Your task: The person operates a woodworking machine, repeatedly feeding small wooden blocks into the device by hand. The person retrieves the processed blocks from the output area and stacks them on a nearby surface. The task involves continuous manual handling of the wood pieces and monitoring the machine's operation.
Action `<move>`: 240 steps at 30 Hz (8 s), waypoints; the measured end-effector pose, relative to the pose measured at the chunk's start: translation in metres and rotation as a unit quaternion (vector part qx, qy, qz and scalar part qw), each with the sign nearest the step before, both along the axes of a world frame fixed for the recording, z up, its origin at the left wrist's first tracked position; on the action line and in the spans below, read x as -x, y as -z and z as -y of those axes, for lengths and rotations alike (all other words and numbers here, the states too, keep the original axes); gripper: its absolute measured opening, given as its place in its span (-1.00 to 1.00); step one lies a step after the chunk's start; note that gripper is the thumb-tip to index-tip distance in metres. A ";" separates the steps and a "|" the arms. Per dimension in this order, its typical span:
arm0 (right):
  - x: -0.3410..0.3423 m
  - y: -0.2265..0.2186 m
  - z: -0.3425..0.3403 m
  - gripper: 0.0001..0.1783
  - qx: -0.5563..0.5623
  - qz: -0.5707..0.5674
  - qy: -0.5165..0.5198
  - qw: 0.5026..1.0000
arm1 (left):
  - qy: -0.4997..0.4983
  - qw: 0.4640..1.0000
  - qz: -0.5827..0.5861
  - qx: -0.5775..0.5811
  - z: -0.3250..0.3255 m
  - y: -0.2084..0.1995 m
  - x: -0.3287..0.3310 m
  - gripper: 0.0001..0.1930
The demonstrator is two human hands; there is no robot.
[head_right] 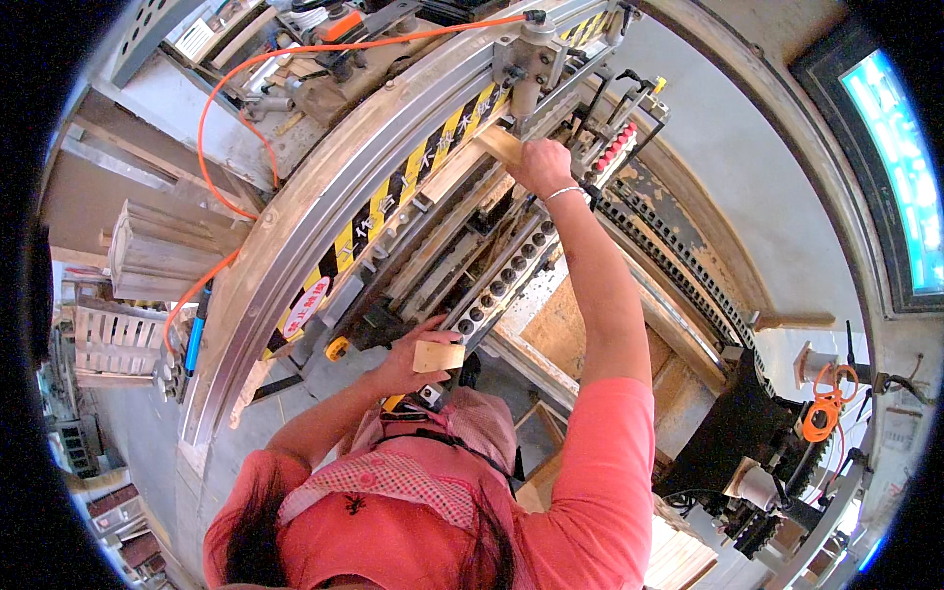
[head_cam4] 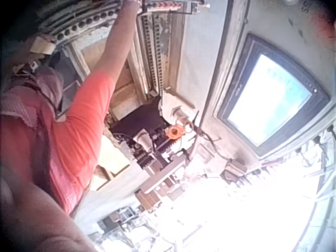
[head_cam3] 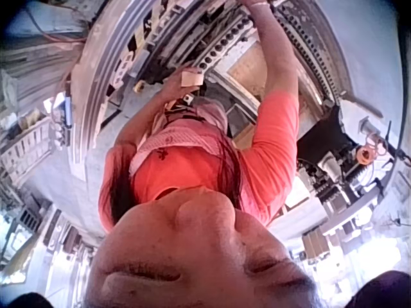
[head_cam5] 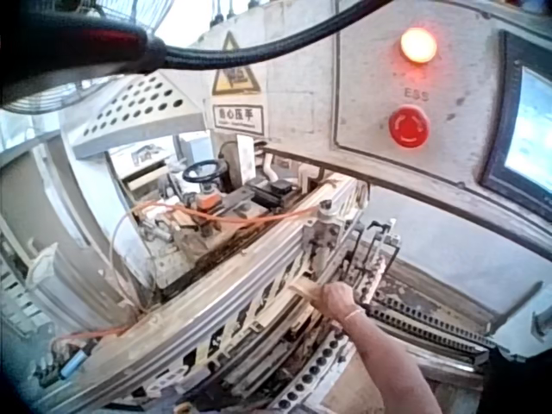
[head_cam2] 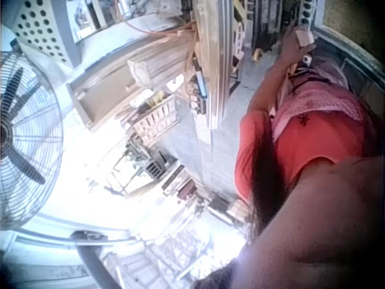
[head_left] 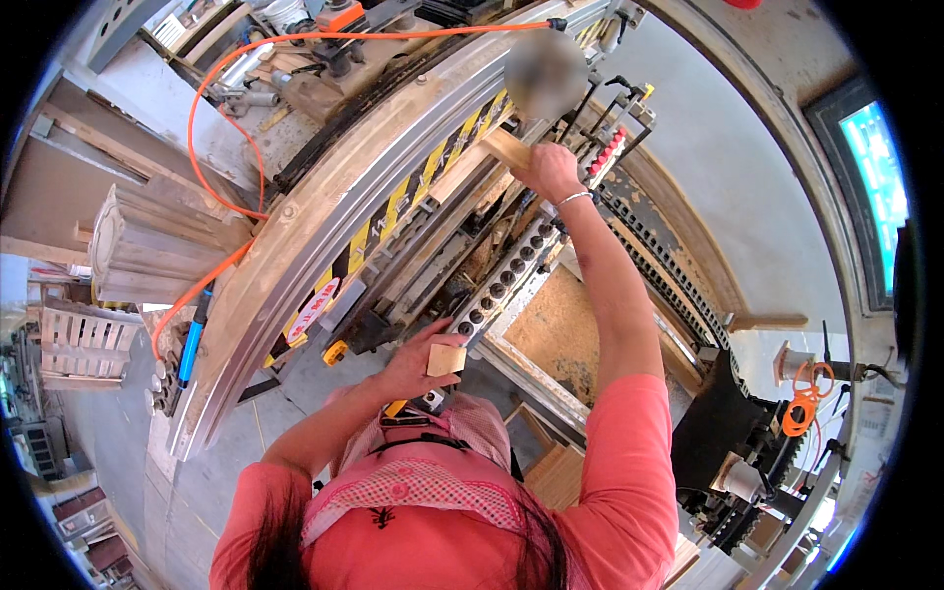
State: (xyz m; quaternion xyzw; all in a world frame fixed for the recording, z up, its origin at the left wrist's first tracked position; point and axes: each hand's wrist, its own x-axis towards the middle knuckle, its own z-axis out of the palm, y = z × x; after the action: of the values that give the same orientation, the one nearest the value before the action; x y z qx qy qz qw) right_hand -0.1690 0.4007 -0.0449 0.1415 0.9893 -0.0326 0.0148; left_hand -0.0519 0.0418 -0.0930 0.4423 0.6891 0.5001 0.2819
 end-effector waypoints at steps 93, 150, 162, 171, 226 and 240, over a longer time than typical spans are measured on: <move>-0.251 -0.004 0.148 -0.73 0.108 -0.015 0.125 0.986 | -0.671 0.702 0.181 0.157 0.453 0.242 0.220 -0.70; 0.004 -0.003 -0.009 -0.54 -0.002 0.043 0.027 0.999 | -0.172 0.961 -0.164 0.142 0.042 -0.002 -0.038 -0.62; -0.003 -0.006 -0.016 -0.47 0.010 -0.022 0.026 0.999 | -0.167 0.963 -0.145 0.151 0.043 -0.003 -0.037 -0.61; 0.004 -0.002 -0.019 -0.46 0.015 -0.007 0.028 0.999 | -0.171 0.964 -0.134 0.153 0.042 0.001 -0.037 -0.59; -0.323 0.000 0.304 -0.67 0.084 -0.338 0.320 0.881 | -0.110 0.976 -0.145 0.118 0.047 0.036 -0.026 -0.51; -0.611 0.044 0.525 -0.61 -0.032 -0.038 0.738 0.673 | -0.088 0.984 -0.131 0.082 0.045 0.052 -0.016 -0.53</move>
State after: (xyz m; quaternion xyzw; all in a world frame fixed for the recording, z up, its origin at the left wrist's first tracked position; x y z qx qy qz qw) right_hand 0.4417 -0.1239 -0.0887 0.8244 0.5631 -0.0062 -0.0563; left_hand -0.0354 -0.0028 -0.1455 0.4169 0.7950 0.4027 0.1790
